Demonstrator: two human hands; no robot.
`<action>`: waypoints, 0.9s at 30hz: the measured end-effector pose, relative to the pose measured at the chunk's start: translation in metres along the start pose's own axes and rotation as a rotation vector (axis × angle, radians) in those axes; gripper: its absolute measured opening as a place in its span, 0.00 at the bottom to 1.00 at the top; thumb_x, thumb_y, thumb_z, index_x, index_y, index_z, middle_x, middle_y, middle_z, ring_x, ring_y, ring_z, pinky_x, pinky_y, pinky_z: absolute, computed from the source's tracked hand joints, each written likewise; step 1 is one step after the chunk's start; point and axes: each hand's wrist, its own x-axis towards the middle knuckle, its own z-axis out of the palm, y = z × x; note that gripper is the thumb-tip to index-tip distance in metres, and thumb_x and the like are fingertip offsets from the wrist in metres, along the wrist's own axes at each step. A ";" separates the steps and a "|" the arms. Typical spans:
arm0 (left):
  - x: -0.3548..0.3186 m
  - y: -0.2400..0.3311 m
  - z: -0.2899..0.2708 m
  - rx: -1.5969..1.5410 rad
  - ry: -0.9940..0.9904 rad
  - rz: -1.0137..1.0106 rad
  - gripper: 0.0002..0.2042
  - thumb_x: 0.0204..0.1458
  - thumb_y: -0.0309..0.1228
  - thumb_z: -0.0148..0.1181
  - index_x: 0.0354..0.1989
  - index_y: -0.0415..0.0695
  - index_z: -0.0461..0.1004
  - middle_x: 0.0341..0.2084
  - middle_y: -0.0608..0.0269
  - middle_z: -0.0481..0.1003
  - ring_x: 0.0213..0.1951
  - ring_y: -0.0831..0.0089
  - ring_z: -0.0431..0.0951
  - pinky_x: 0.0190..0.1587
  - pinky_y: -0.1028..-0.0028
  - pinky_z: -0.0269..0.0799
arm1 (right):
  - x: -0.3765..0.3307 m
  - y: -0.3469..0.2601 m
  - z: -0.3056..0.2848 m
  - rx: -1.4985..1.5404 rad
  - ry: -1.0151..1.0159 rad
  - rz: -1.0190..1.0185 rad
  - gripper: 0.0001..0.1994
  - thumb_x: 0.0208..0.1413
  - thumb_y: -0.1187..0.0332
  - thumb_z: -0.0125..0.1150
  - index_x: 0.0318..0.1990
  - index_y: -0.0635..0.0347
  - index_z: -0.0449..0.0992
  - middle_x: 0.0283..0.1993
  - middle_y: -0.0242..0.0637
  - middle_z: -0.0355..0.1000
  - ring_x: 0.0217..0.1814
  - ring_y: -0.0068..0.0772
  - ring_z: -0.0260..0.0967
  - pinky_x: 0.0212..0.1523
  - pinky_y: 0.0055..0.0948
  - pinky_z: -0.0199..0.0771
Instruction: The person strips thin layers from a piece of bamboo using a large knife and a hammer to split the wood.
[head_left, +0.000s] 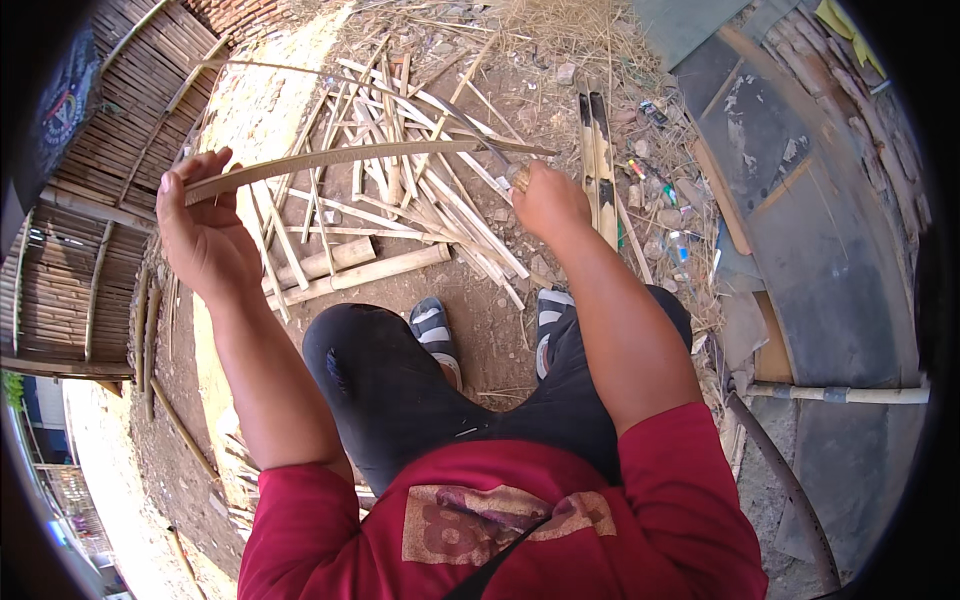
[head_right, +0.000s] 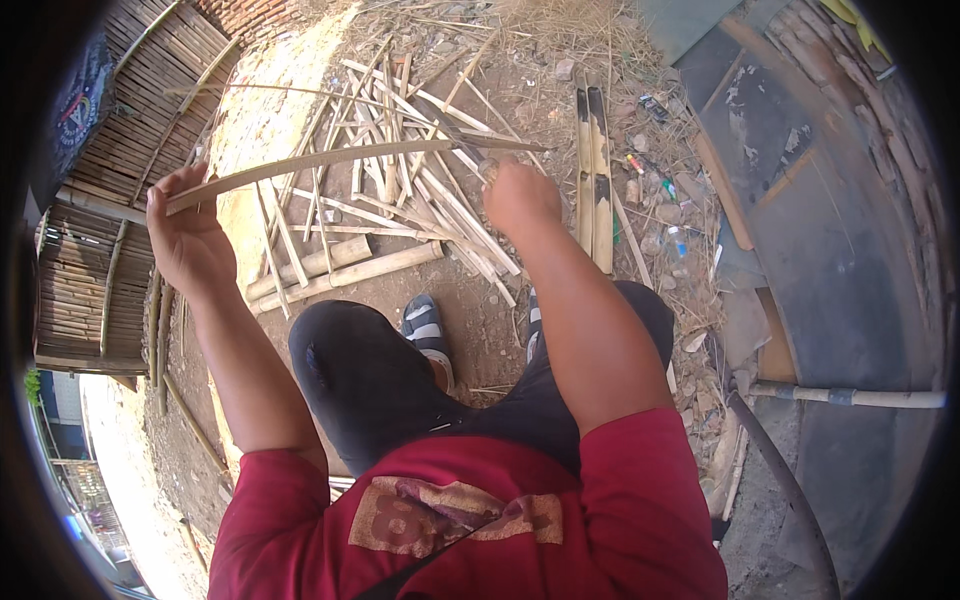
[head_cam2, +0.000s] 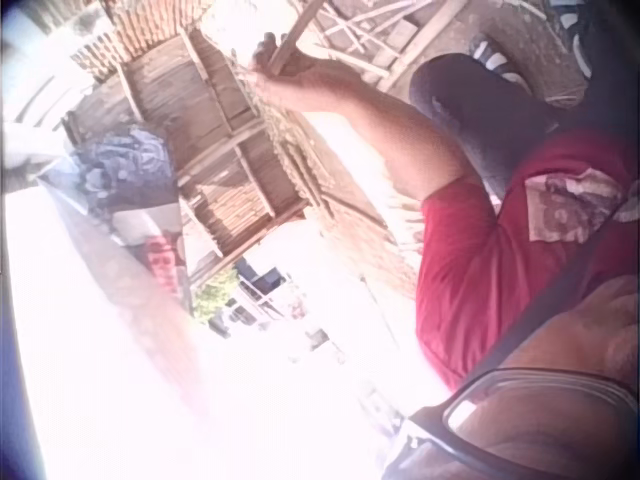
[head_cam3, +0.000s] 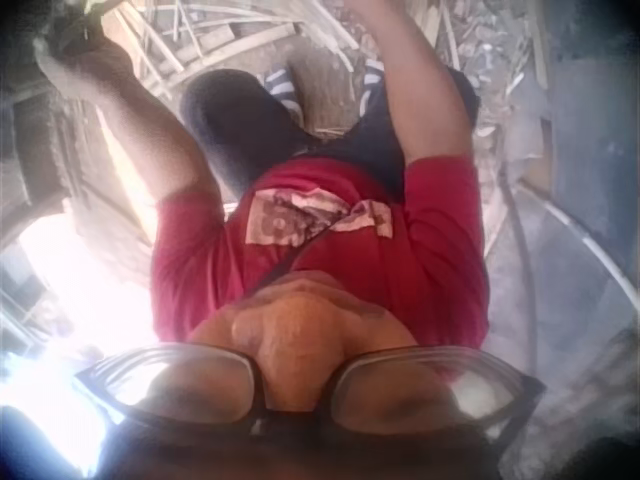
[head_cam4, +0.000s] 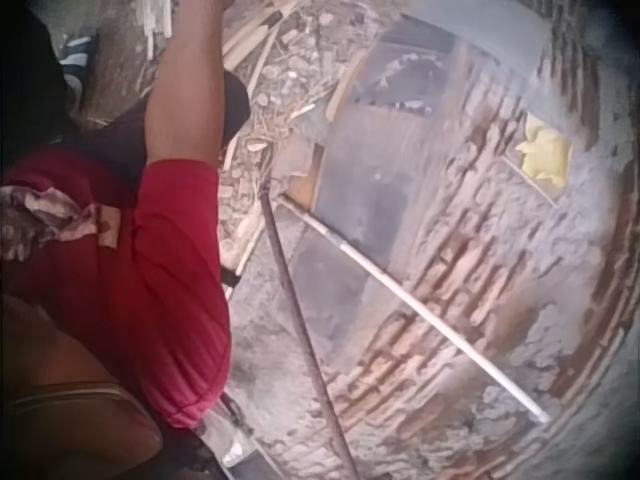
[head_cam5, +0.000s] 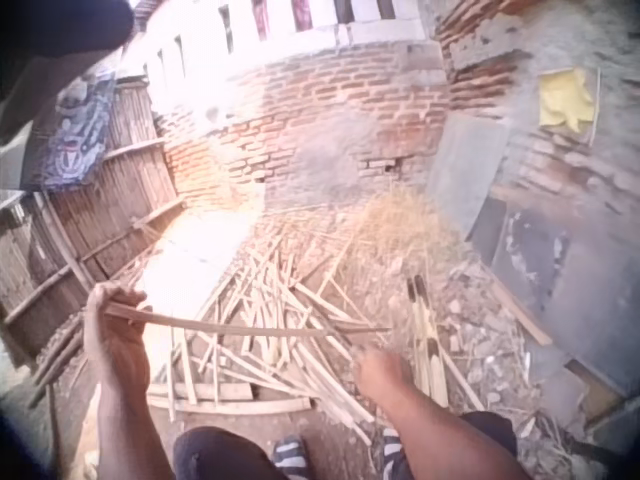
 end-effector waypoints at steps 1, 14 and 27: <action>-0.007 0.011 -0.023 0.099 0.033 -0.029 0.11 0.68 0.34 0.50 0.47 0.39 0.73 0.43 0.52 0.78 0.52 0.59 0.80 0.56 0.61 0.76 | -0.001 -0.001 -0.010 -0.011 0.023 -0.003 0.21 0.62 0.59 0.63 0.56 0.63 0.74 0.50 0.51 0.80 0.51 0.51 0.80 0.53 0.45 0.79; -0.140 0.092 -0.063 1.585 -0.708 -0.466 0.19 0.62 0.39 0.60 0.54 0.37 0.74 0.44 0.40 0.81 0.45 0.46 0.83 0.47 0.56 0.77 | -0.028 -0.024 -0.001 -0.179 0.554 -0.387 0.04 0.55 0.71 0.57 0.39 0.56 0.74 0.32 0.39 0.78 0.30 0.41 0.81 0.33 0.41 0.78; -0.201 0.044 -0.108 1.435 -0.530 -0.336 0.15 0.69 0.39 0.48 0.46 0.38 0.73 0.30 0.40 0.76 0.34 0.37 0.76 0.36 0.48 0.69 | -0.061 -0.046 -0.019 -0.004 0.561 -0.536 0.04 0.56 0.69 0.59 0.38 0.56 0.73 0.31 0.40 0.78 0.29 0.43 0.80 0.33 0.42 0.78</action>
